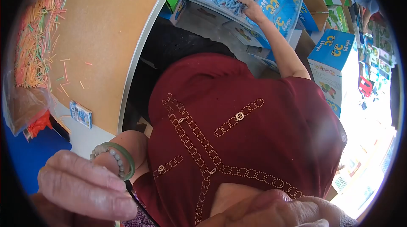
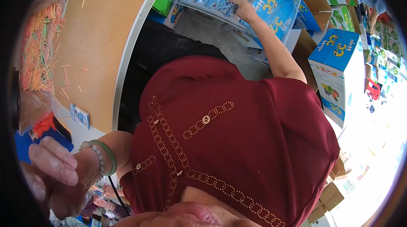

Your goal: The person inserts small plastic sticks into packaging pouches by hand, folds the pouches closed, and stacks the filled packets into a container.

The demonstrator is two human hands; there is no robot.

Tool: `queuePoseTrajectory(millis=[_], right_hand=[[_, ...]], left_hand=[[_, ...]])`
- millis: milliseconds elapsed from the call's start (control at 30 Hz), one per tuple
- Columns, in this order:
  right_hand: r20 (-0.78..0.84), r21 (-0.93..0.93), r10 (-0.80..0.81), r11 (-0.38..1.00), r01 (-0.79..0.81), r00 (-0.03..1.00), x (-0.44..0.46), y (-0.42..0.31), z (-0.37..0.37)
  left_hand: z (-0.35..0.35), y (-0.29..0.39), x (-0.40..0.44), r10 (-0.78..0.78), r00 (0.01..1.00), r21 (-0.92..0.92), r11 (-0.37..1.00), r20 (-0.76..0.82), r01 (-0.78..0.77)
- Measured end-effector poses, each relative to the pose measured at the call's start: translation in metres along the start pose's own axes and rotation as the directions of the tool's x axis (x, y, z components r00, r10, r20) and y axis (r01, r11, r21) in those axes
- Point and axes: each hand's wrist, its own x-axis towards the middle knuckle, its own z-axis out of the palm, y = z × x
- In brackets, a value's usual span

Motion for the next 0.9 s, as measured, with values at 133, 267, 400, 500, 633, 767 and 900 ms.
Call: queuePoseTrajectory(millis=[133, 267, 400, 500, 633, 767, 900], right_hand=[[-0.005, -0.154, -0.053, 0.987, 0.051, 0.999, 0.003, 0.009, 0.006], [-0.246, -0.204, 0.015, 0.977, -0.067, 0.969, 0.005, 0.016, 0.008], [-0.12, -0.204, 0.291, 0.928, -0.31, 0.949, 0.007, 0.01, -0.006], [0.018, -0.057, 0.363, 0.931, -0.361, 0.932, 0.008, 0.013, -0.001], [-0.047, -0.044, 0.213, 0.976, -0.215, 0.976, 0.009, 0.025, 0.01], [-0.179, 0.154, 0.079, 0.987, -0.051, 0.981, 0.006, 0.02, 0.018], [-0.208, -0.182, 0.073, 0.977, -0.111, 0.976, -0.011, 0.039, 0.017]], left_hand=[[0.004, 0.007, 0.002, -0.058, 0.997, -0.06, 0.996, 0.041, 0.06], [0.004, 0.021, 0.001, -0.161, 0.985, -0.027, 0.986, 0.061, 0.163], [0.007, 0.031, 0.004, -0.233, 0.97, 0.001, 0.972, 0.072, 0.234], [0.007, 0.037, 0.006, -0.273, 0.958, 0.013, 0.962, 0.091, 0.273], [0.009, 0.041, 0.017, -0.368, 0.919, 0.046, 0.93, 0.145, 0.365], [-0.001, 0.026, 0.005, -0.239, 0.93, -0.122, 0.952, 0.279, 0.281], [-0.058, 0.047, -0.083, 0.005, 1.0, -0.189, 0.982, 0.002, -0.004]])
